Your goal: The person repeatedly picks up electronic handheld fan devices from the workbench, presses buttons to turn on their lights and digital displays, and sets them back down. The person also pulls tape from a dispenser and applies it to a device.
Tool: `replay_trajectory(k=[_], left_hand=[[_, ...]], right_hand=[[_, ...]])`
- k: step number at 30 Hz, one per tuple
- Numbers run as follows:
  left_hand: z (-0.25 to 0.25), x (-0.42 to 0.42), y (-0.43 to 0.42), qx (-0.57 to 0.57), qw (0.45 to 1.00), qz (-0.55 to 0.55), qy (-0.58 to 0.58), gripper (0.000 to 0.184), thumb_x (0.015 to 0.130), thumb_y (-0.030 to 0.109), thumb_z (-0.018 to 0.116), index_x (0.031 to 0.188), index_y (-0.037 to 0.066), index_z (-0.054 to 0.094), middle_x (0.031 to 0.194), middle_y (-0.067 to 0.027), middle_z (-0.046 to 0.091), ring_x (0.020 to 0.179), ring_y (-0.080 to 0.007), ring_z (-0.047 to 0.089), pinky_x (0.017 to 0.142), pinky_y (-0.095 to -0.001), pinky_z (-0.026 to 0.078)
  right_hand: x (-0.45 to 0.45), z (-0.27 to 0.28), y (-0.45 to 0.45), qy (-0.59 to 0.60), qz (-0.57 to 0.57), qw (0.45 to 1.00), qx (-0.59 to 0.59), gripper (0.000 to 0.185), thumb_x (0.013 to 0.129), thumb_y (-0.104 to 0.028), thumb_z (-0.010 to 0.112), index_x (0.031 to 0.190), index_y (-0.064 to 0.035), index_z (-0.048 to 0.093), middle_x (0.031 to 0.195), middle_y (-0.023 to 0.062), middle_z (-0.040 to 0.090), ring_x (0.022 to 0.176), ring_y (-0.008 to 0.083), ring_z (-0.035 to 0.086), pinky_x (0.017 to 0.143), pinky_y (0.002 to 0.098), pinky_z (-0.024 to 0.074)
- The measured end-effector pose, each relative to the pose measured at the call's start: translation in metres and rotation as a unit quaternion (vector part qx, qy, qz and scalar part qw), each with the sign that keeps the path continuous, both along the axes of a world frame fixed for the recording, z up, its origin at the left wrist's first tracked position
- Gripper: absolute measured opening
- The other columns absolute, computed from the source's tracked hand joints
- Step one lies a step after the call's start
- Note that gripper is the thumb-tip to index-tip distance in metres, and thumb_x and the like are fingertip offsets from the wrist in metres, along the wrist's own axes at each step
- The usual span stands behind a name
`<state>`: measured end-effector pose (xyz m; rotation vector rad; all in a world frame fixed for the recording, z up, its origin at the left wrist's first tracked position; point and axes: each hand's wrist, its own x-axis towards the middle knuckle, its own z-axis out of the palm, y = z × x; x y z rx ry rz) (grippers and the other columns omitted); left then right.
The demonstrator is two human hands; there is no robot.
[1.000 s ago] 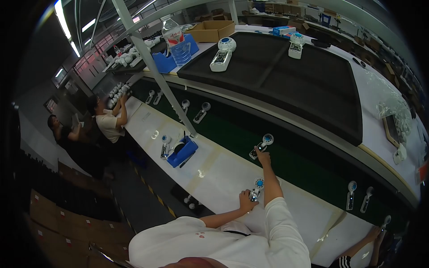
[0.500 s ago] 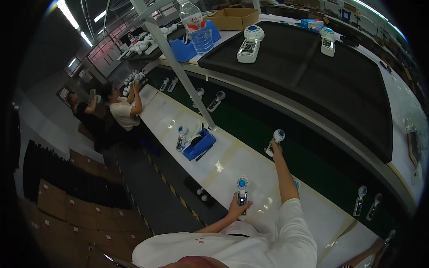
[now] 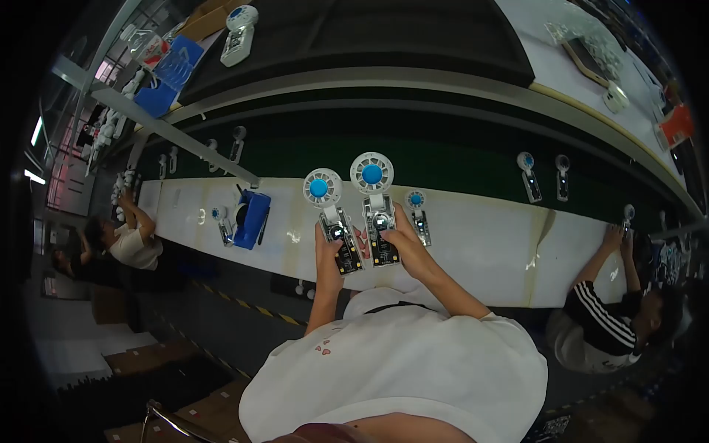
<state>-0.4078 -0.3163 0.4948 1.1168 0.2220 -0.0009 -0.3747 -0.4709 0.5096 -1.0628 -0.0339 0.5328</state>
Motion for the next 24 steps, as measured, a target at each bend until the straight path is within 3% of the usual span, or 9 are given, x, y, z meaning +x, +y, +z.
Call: replay_trajectory(k=[6,12,14,24], left_hand=[[0.015,-0.006,-0.022,-0.034,0.997,-0.061,-0.022,0.044,0.073,0.012,0.038,0.115,0.002,0.033,0.089,-0.0159,0.054,0.072,-0.0205,0.058,0.060,-0.0330,0.054],[0.027,-0.008,-0.034,0.005,0.995,-0.097,-0.027,0.044,0.073,0.011,0.037,0.116,0.002,0.033,0.090,-0.0162,0.055,0.073,-0.0202,0.058,0.061,-0.0332,0.054],[0.024,-0.008,-0.034,-0.026,0.989,-0.139,-0.036,0.055,0.075,0.001,0.033,0.129,0.003,0.022,0.096,-0.0165,0.054,0.078,-0.0190,0.058,0.069,-0.0309,0.051],[0.018,-0.012,-0.049,0.021,0.982,-0.179,-0.048,0.055,0.076,0.000,0.034,0.130,0.003,0.021,0.098,-0.0149,0.053,0.082,-0.0162,0.058,0.076,-0.0293,0.049]], right_hand=[[-0.019,0.004,-0.026,-0.032,-0.042,0.999,-0.005,0.056,0.078,-0.010,0.040,0.131,-0.0045,0.024,0.096,0.0171,0.057,0.079,0.0223,0.060,0.075,0.0345,0.0506],[-0.032,0.018,-0.042,-0.017,-0.059,0.998,0.035,0.056,0.078,-0.011,0.042,0.131,-0.0040,0.024,0.096,0.0174,0.058,0.079,0.0222,0.060,0.074,0.0340,0.0508],[-0.033,0.014,-0.047,-0.028,-0.062,0.997,0.045,0.056,0.079,-0.011,0.042,0.131,-0.0039,0.024,0.096,0.0174,0.058,0.079,0.0223,0.061,0.074,0.0341,0.0509],[-0.049,0.008,-0.063,-0.053,-0.099,0.993,0.032,0.056,0.080,-0.009,0.040,0.133,-0.0036,0.022,0.099,0.0164,0.058,0.082,0.0214,0.061,0.076,0.0343,0.0507]])
